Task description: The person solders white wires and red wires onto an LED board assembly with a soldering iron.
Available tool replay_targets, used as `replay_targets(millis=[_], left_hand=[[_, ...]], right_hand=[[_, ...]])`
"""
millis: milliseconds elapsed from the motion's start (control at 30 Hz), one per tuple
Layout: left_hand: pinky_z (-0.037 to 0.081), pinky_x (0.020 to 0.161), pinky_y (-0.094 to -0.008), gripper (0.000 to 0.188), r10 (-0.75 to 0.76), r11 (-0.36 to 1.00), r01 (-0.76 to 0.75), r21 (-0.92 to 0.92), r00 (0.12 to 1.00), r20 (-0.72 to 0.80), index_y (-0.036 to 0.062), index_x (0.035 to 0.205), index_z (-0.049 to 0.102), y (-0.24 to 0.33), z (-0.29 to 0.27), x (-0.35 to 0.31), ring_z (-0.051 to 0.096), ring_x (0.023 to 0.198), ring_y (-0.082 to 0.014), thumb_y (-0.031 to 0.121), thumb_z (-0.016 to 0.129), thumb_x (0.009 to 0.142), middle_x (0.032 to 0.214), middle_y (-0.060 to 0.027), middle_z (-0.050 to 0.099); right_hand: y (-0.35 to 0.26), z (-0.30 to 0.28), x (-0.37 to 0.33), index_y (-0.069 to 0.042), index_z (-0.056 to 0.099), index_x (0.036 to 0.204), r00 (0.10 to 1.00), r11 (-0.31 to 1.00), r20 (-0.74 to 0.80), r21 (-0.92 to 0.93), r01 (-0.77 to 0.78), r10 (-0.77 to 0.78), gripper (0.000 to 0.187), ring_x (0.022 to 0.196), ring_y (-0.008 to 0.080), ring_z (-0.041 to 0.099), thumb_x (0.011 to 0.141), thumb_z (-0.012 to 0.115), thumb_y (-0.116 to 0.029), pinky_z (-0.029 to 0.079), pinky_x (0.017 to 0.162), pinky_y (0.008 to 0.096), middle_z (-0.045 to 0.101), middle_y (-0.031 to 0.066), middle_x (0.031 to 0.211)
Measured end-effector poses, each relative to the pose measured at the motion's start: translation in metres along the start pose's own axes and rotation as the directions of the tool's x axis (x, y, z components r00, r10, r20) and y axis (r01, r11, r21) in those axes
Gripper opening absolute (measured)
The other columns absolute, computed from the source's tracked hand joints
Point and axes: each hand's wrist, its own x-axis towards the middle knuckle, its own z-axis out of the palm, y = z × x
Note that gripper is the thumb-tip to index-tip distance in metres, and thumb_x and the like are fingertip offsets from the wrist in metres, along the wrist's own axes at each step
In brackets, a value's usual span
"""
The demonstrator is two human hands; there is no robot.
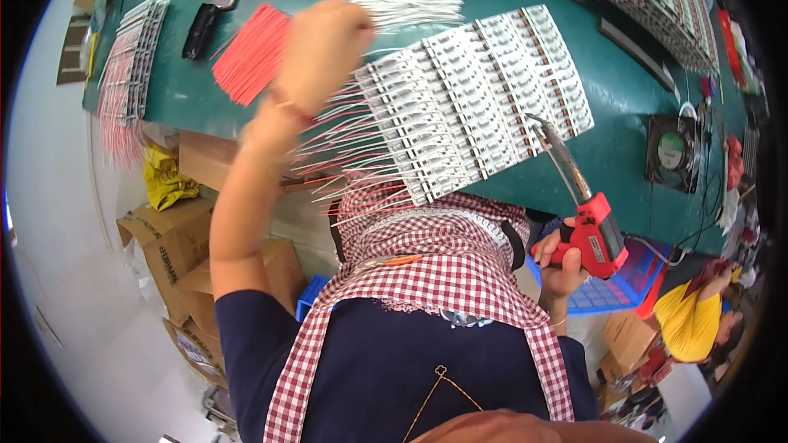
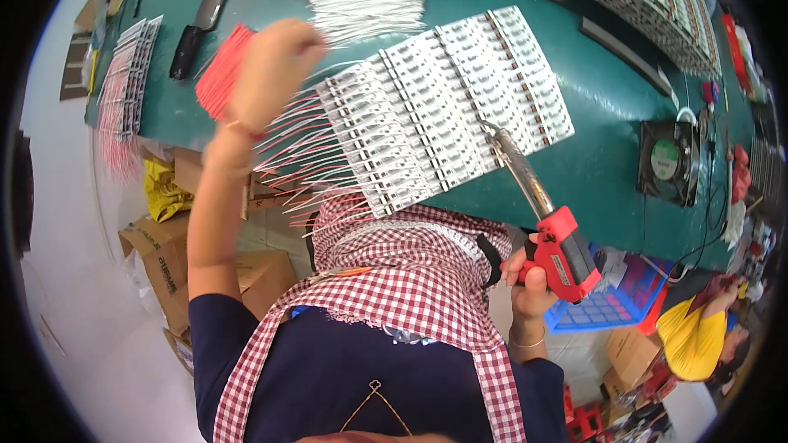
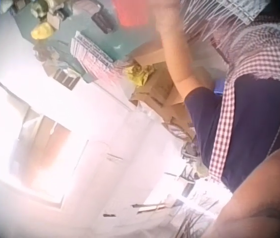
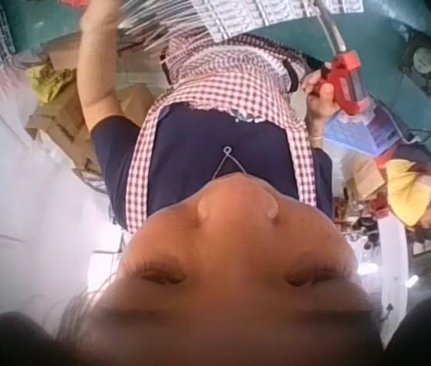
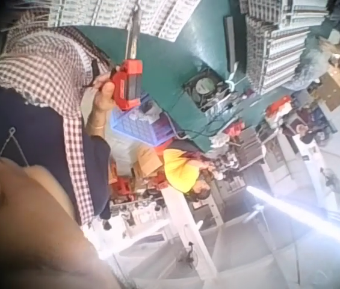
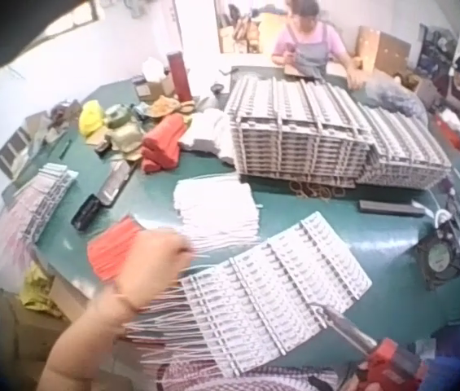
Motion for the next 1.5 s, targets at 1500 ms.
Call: replay_targets(millis=[1500], left_hand=[[0.052, 0.07, -0.0258, 0.012, -0.493, 0.782, 0.275, -0.56, 0.822, -0.285, -0.0054, 0.099, 0.068, -0.036, -0.046, -0.04, 0.064, 0.073, -0.012, 0.004, 0.062, 0.094, 0.081, -0.0061, 0.066]], right_hand=[[-0.022, 0.039, 0.063, 0.001, 0.046, 0.124, 1.0, 0.982, -0.017, 0.188, 0.023, -0.02, 0.043, 0.043, 0.0107, 0.043, 0.102, 0.047, -0.036, 0.04, 0.042, 0.0248, 0.054, 0.0071, 0.069]])
